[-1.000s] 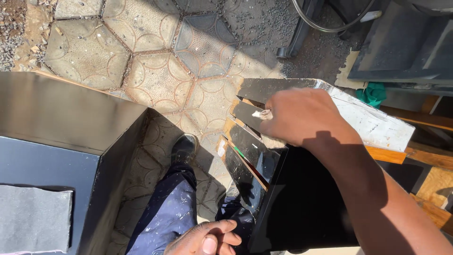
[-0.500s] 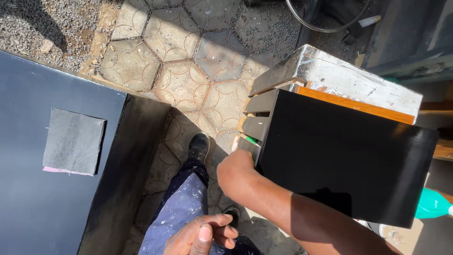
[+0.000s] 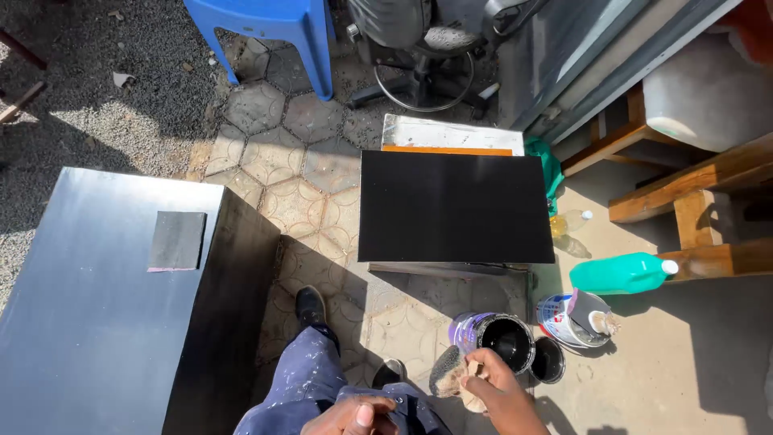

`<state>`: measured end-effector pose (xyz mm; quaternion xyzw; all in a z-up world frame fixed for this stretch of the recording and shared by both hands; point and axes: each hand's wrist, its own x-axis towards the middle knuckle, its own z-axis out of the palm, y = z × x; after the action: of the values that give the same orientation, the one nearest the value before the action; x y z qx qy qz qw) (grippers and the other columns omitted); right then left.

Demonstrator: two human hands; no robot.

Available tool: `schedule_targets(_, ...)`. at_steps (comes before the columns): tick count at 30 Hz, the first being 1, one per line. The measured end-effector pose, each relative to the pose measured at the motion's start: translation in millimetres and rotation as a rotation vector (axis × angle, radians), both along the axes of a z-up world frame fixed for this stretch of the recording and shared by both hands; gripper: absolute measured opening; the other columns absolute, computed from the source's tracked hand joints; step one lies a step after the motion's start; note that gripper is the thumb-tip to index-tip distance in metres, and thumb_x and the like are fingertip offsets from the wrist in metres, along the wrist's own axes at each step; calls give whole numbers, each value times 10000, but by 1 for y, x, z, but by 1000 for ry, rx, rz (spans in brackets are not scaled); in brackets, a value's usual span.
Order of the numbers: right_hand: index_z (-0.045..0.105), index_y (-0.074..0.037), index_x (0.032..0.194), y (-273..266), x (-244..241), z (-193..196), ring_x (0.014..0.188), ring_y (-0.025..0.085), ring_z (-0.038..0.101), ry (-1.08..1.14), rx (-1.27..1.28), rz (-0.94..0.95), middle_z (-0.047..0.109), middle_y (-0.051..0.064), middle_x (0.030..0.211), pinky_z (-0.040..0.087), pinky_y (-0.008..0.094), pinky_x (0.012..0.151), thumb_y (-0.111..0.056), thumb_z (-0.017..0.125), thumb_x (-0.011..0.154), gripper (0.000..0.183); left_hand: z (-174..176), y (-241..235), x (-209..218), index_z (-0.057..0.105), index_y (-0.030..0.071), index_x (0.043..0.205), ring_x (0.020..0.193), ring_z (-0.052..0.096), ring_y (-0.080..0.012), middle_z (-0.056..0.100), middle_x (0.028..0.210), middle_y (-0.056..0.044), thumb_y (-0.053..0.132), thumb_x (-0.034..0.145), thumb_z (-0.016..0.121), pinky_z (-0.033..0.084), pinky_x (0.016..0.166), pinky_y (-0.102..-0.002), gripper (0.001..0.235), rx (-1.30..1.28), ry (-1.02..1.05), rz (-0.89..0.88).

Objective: Applying black paint or finish to a furniture panel using a sponge

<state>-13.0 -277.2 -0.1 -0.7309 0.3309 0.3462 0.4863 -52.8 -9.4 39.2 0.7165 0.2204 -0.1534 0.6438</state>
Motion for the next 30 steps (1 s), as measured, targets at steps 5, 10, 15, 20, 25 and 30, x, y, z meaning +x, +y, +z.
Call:
schedule_targets(5, 617, 64, 1177, -62, -84, 34, 773, 347, 682, -317, 405, -396, 740, 286, 941, 479, 428, 687, 35, 657, 843, 337, 97, 20, -34, 941, 177, 987, 631, 817, -68, 926, 785, 28, 456, 843, 656, 650, 611, -191, 424, -6, 147, -254)
schedule_targets(10, 667, -15, 1365, -28, -118, 125, 864, 324, 635, -259, 283, -333, 753, 228, 1051, 434, 413, 792, -73, 482, 826, 573, 154, 54, -67, 843, 155, 1150, 792, 763, -63, 839, 947, 57, 426, 924, 621, 611, 787, -198, 416, -36, 51, -527)
schedule_targets(15, 646, -63, 1232, 38, -164, 63, 711, 320, 595, -522, 537, -718, 681, 217, 864, 416, 406, 635, -226, 544, 908, 377, 195, 111, -117, 855, 121, 975, 811, 739, -73, 799, 951, 47, 395, 946, 637, 561, 755, -209, 351, -24, 35, -576)
schedule_targets(20, 629, -54, 1088, 163, -223, 88, 852, 259, 561, -655, 854, -1109, 612, 168, 1037, 393, 328, 617, -89, 504, 811, 306, 184, 198, -183, 887, 1, 1046, 802, 797, -202, 832, 915, -83, 212, 950, 692, 613, 760, -270, 304, -158, 211, -368)
schedule_targets(25, 558, -101, 891, 231, -281, 144, 609, 208, 411, -663, 1108, -1029, 548, 173, 843, 332, 312, 543, -147, 468, 896, 101, 143, 253, -240, 857, -105, 1114, 663, 699, -317, 786, 835, -213, 169, 975, 659, 437, 571, -333, 365, -246, 267, -172)
schedule_targets(30, 583, -102, 899, 247, -347, 181, 638, 178, 403, -746, 1194, -1087, 539, 134, 805, 316, 272, 523, -170, 509, 903, 101, 169, 250, -260, 868, -56, 1126, 699, 713, -277, 813, 894, -162, 216, 979, 659, 466, 623, -315, 373, -188, 330, -302)
